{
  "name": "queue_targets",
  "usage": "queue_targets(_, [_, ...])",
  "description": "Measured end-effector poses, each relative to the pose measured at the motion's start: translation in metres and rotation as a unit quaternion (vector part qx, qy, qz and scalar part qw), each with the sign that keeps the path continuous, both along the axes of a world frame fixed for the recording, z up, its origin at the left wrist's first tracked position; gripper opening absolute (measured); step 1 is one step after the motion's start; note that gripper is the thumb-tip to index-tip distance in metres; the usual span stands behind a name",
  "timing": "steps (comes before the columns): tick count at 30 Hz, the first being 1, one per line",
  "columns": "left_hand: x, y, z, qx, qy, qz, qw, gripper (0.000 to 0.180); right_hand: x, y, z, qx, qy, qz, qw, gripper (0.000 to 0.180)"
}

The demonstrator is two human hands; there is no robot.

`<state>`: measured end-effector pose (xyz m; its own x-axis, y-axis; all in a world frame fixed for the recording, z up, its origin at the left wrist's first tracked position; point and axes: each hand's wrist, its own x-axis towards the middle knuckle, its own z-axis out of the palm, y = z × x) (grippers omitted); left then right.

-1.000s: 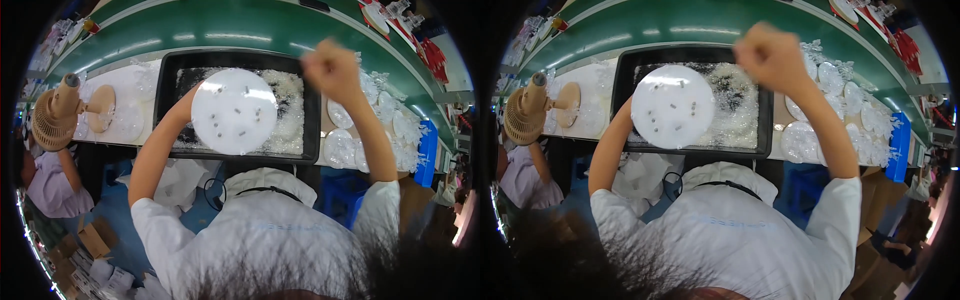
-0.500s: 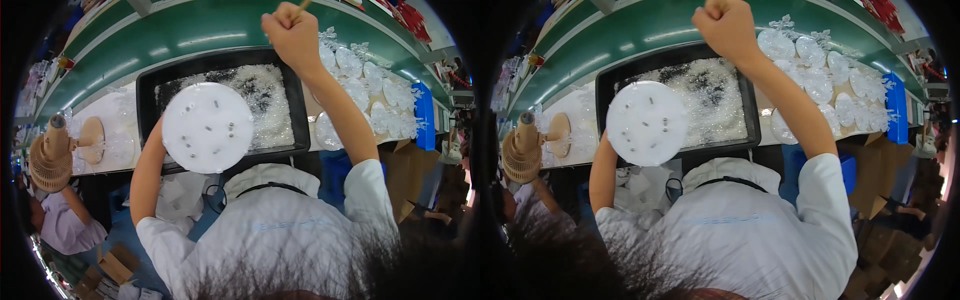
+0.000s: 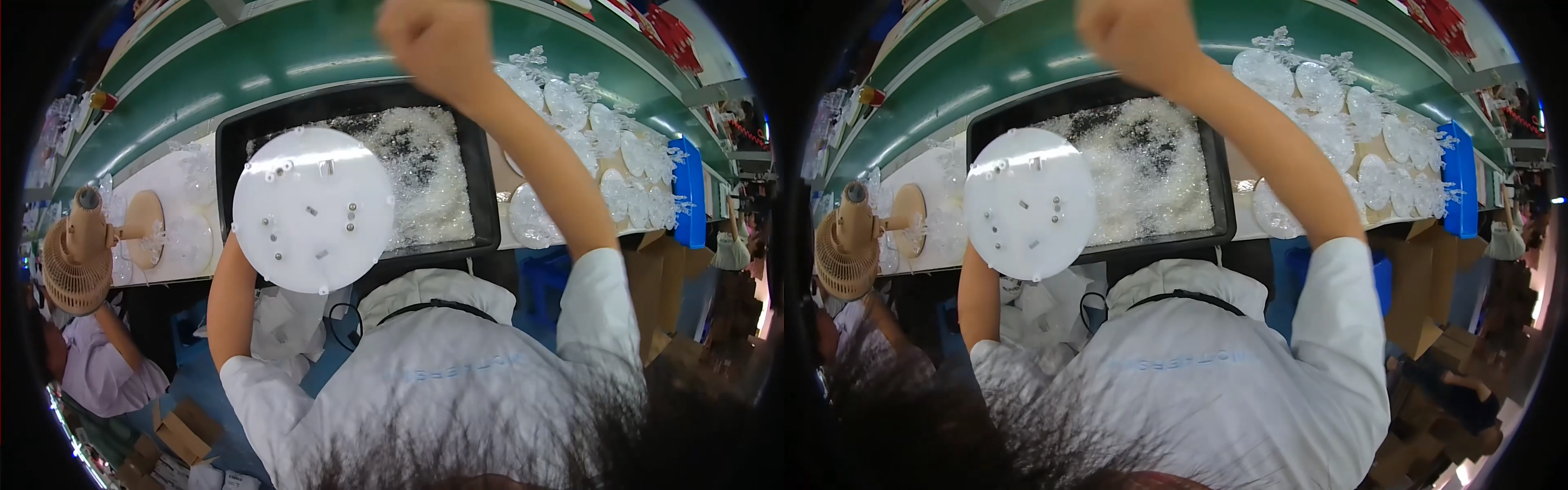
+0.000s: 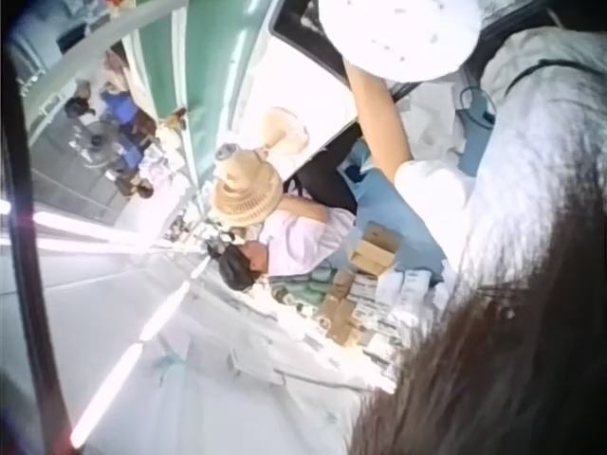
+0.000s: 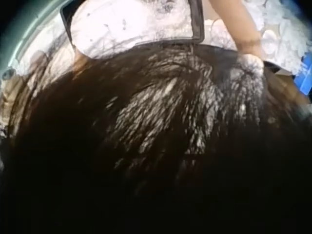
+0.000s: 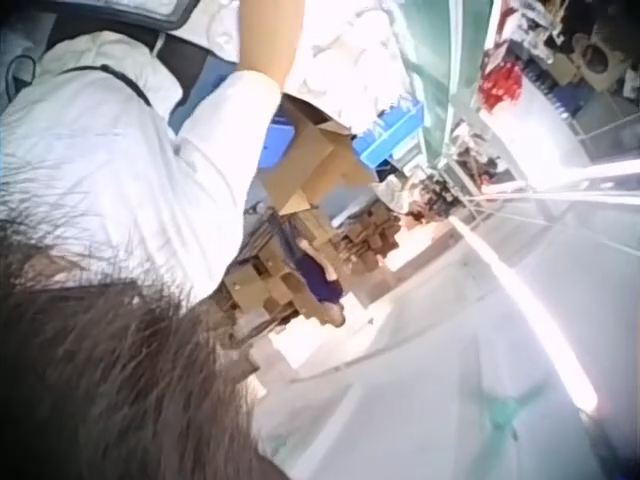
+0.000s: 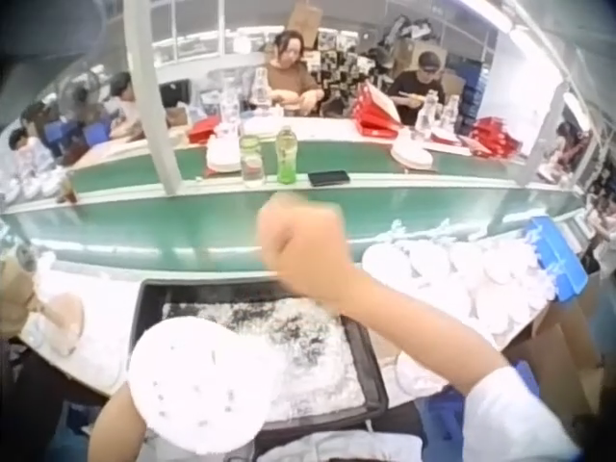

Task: Brushing off debris and inspecting decorative light fixture components on a factory assembly line.

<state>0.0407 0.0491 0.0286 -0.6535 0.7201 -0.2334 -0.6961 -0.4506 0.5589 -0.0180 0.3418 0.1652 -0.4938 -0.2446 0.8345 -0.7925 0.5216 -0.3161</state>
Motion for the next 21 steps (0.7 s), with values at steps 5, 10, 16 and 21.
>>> queue_targets(5, [0.006,0.009,0.014,0.141,-0.11,0.039,0.983,0.051,-0.014,-0.007,0.0,-0.007,-0.124,-0.114,0.986,0.014])
queue_targets(10, [0.001,0.003,0.002,0.095,-0.159,0.063,0.981,0.051,-0.033,-0.005,-0.022,0.258,0.181,-0.032,0.948,0.012])
queue_targets(16, [-0.007,-0.019,-0.024,-0.057,0.01,0.045,0.997,0.052,-0.038,-0.017,-0.018,0.316,0.211,0.073,0.922,0.012])
queue_targets(21, [-0.007,0.0,0.003,0.077,-0.218,0.126,0.965,0.056,-0.027,-0.013,-0.022,0.373,0.165,0.024,0.913,0.014])
